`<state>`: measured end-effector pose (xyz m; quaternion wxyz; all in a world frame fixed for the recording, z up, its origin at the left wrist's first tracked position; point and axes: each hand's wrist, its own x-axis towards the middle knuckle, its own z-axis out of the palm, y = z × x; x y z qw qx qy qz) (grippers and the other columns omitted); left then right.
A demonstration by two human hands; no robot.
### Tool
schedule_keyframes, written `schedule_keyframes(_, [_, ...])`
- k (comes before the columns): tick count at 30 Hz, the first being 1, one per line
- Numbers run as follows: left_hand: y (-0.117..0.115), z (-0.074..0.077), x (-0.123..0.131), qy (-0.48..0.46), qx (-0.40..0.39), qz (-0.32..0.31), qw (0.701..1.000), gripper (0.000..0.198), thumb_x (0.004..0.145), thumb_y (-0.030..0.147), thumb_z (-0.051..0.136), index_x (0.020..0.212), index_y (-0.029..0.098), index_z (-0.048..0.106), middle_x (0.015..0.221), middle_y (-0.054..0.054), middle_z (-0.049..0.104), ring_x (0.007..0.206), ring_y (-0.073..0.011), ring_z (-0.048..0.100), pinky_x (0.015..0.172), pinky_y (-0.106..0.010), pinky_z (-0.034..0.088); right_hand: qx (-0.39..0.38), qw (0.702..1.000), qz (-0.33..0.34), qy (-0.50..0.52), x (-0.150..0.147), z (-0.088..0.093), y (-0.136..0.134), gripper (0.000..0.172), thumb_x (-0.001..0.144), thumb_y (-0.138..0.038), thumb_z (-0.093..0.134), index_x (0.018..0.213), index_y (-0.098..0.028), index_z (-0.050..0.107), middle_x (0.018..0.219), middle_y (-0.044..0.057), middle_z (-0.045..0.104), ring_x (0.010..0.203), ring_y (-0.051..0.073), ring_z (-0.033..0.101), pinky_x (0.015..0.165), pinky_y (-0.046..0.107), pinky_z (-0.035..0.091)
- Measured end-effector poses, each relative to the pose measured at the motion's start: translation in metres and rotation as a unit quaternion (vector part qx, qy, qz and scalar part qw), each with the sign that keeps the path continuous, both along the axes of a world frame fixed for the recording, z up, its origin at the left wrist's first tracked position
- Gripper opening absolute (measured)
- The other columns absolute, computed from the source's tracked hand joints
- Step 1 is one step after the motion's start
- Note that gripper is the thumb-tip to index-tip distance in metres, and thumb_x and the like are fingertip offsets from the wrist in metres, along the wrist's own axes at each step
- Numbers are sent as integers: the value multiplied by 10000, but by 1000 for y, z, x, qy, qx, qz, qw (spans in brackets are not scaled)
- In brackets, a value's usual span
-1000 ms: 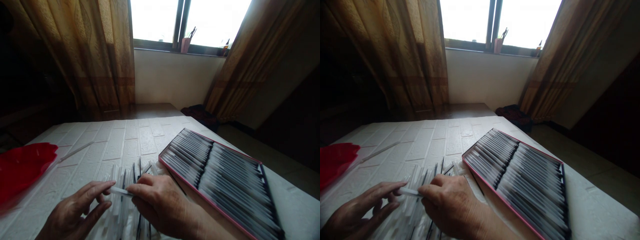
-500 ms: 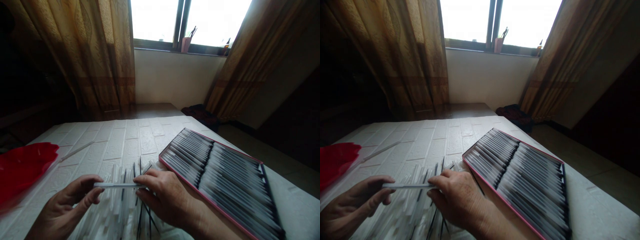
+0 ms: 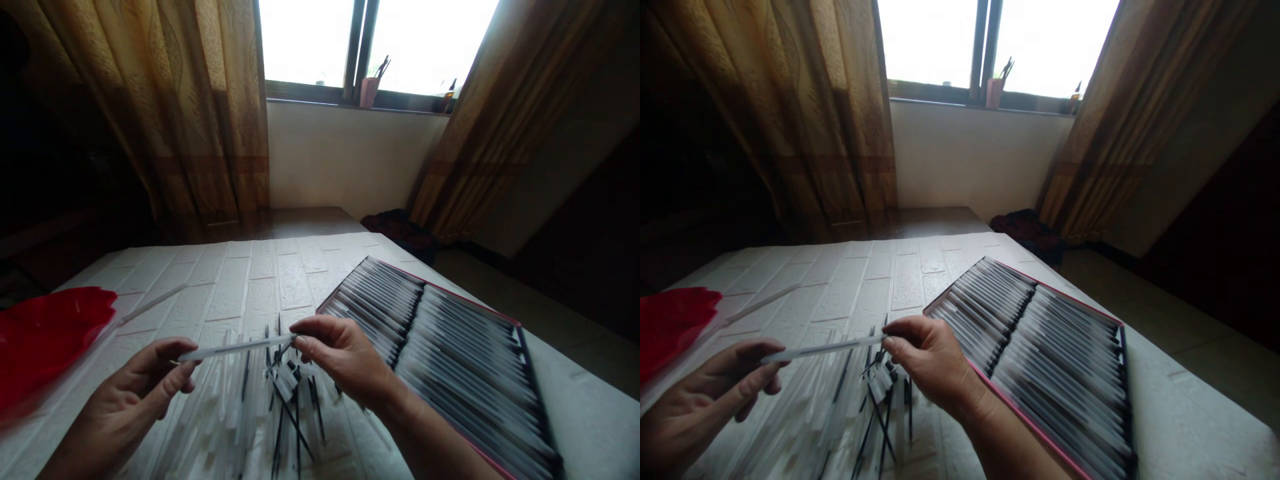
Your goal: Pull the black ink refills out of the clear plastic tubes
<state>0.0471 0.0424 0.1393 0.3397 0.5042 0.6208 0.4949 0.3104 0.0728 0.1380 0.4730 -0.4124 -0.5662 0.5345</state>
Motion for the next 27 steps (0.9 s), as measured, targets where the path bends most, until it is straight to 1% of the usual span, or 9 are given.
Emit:
schedule_keyframes(2, [0,-1,0,8,2,-6,1000,603,519,834,788,869,346,740,574,77,669,515,-90,505,447,-125,394,-29,998,-16,56,-1,0,2,211,716,-353,796,840,-182,793,720,-2,725,604,117,629,598,263,530])
schedule_keyframes(4, [0,-3,0,20,4,-14,1000,593,531,830,786,855,335,742,574,67,670,562,-116,580,438,-141,401,-41,995,-36,84,-1,2,4,215,681,-358,827,797,-181,787,682,-10,716,570,113,626,574,257,530])
schedule_keyframes(7, [-1,-5,0,37,1,-24,999,586,565,838,761,859,330,741,566,62,668,617,-144,649,431,-150,410,-32,994,-54,87,-2,4,4,184,685,-340,824,765,-180,781,635,-18,705,541,111,620,548,248,526])
schedule_keyframes(12, [1,-15,-9,64,13,-27,998,566,613,848,721,862,340,736,555,66,690,582,-131,652,432,-141,426,-13,996,-59,73,-1,8,1,151,716,-319,791,776,-180,787,618,-21,693,547,118,626,547,249,528])
schedule_keyframes(17, [7,-28,-25,81,21,-72,994,488,674,809,714,886,371,750,582,64,733,619,-147,725,461,-136,472,-14,994,-60,90,-1,9,1,127,709,-293,796,776,-184,796,627,-17,706,557,112,624,553,239,526])
schedule_keyframes(21, [3,-26,-18,72,39,-60,995,461,696,809,698,869,385,751,567,78,716,618,-132,710,446,-126,445,-10,992,-53,115,0,10,0,106,708,-279,806,768,-192,810,628,-16,710,556,102,616,550,223,517])
schedule_keyframes(24, [-1,-22,-10,73,40,-42,996,471,725,822,658,857,379,747,566,84,694,583,-110,648,466,-118,436,-4,991,-47,129,0,9,0,84,711,-262,815,774,-207,823,650,-13,725,571,93,618,564,210,511])
schedule_keyframes(25, [-1,-21,-10,80,36,-48,995,475,754,820,630,835,367,747,565,80,687,551,-106,617,469,-121,439,-3,990,-46,132,0,9,0,80,708,-254,819,777,-214,827,655,-12,728,578,91,619,568,206,509])
schedule_keyframes(27, [0,-23,-13,103,21,-81,991,510,829,800,557,753,331,742,558,62,673,498,-104,567,465,-134,444,-4,989,-44,140,-1,9,0,92,695,-235,826,786,-227,834,673,-12,736,594,89,623,581,202,510])
